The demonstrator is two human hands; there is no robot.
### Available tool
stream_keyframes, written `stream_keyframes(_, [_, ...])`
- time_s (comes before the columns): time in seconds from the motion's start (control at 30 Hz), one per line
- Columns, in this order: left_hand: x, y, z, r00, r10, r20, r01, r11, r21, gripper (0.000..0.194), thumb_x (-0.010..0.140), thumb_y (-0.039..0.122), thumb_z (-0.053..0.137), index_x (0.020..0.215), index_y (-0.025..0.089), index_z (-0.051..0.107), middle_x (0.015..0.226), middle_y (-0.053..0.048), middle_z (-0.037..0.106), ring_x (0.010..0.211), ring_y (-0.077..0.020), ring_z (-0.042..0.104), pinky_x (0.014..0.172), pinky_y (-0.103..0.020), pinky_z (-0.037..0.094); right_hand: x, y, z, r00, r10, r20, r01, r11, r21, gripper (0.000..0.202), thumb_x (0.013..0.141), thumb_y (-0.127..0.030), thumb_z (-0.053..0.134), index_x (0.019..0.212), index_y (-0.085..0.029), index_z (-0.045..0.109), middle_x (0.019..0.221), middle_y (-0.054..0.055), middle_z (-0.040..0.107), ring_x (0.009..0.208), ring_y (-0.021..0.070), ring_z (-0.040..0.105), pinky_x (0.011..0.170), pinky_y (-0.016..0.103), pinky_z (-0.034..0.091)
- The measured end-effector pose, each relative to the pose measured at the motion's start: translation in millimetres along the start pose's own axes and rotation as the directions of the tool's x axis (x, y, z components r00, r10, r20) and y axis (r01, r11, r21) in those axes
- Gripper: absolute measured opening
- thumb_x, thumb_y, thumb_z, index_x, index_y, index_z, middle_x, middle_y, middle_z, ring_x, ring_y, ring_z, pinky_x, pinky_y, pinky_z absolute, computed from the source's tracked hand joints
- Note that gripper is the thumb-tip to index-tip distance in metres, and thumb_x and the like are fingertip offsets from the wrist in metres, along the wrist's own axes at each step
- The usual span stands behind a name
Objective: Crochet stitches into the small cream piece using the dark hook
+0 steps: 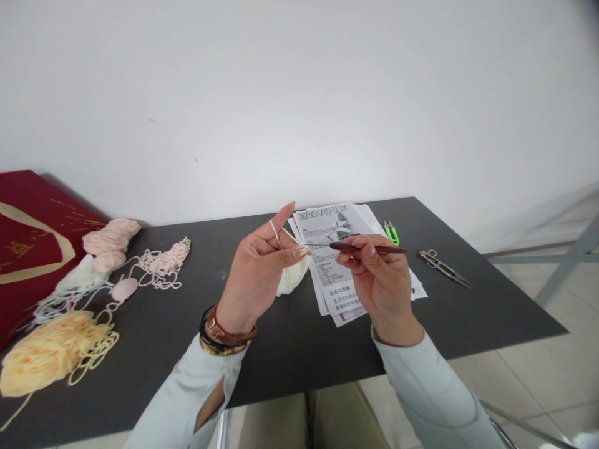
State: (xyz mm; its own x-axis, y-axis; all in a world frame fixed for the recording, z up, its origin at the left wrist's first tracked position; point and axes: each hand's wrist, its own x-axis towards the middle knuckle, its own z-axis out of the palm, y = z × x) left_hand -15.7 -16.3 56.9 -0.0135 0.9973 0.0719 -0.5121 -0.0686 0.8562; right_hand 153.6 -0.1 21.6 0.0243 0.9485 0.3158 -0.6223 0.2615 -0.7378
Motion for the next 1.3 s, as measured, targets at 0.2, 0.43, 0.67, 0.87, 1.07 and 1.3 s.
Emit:
stream_keyframes(0.2, [-1.2,-0.4,-0.6,1.0,0.019,0.021,-0.02,0.999,0.028,0.063,0.062,0.007,0.083,0.121,0.021,0.069,0.059,0.003,0.061,0.061,-0.01,0.057,0.06,-0.022,0.047,1.0,-0.3,-0.2,1.0,-0.003,-0.031,0.003,1.0,-0.018,0.017,0.071,-0.034,0.084,0.076,-0.02,0.076,0.071,-0.001,0.077,0.054,0.0107,0.072,0.055,0.016,0.062])
stream_keyframes(0.43, [0.0,0.6,-5.7,0.997,0.026,0.068,-0.031,0.997,0.07,0.064,0.063,0.007,0.083,0.124,0.021,0.068,0.062,0.002,0.063,0.062,-0.0111,0.057,0.061,-0.024,0.047,1.7,-2.2,-2.7,1.0,-0.02,-0.006,0.02,0.999,-0.043,0.016,0.073,-0.034,0.083,0.077,-0.02,0.076,0.073,-0.001,0.077,0.056,0.0107,0.073,0.056,0.017,0.062])
stream_keyframes(0.67, [0.1,1.3,-7.1,0.994,-0.017,0.108,0.011,0.998,0.06,0.065,0.062,0.005,0.082,0.124,0.021,0.068,0.063,0.002,0.063,0.06,-0.0093,0.055,0.059,-0.021,0.046,4.3,-5.9,-7.3,0.999,0.028,0.016,-0.027,0.997,-0.074,0.017,0.073,-0.034,0.083,0.077,-0.02,0.075,0.073,-0.001,0.077,0.055,0.0105,0.072,0.055,0.018,0.061])
stream_keyframes(0.87, [-0.8,1.6,-7.4,0.994,-0.014,0.111,0.004,0.996,0.094,0.062,0.063,0.006,0.082,0.122,0.023,0.069,0.064,0.002,0.064,0.062,-0.0096,0.057,0.061,-0.021,0.048,6.2,-5.8,-4.8,0.998,0.041,-0.044,-0.045,0.995,-0.089,0.024,0.072,-0.041,0.081,0.077,-0.019,0.074,0.065,0.002,0.077,0.049,0.0115,0.07,0.051,0.018,0.06])
stream_keyframes(1.07, [-2.0,2.0,-7.0,0.994,-0.007,0.108,-0.005,0.994,0.109,0.06,0.065,0.007,0.082,0.122,0.022,0.07,0.063,0.002,0.063,0.061,-0.0101,0.055,0.06,-0.022,0.046,6.7,-7.3,-5.7,0.998,0.039,-0.056,-0.044,0.995,-0.094,0.024,0.071,-0.04,0.083,0.075,-0.019,0.074,0.065,0.002,0.076,0.05,0.012,0.07,0.05,0.018,0.06])
stream_keyframes(1.3, [-2.5,0.0,-6.3,0.993,-0.002,0.121,-0.01,0.995,0.1,0.061,0.067,0.007,0.081,0.124,0.024,0.068,0.067,0.001,0.064,0.064,-0.0108,0.058,0.061,-0.022,0.048,5.8,-6.5,-4.6,0.998,0.049,-0.046,-0.053,0.994,-0.092,0.02,0.073,-0.038,0.081,0.076,-0.019,0.074,0.064,0.001,0.076,0.05,0.0117,0.07,0.05,0.019,0.06])
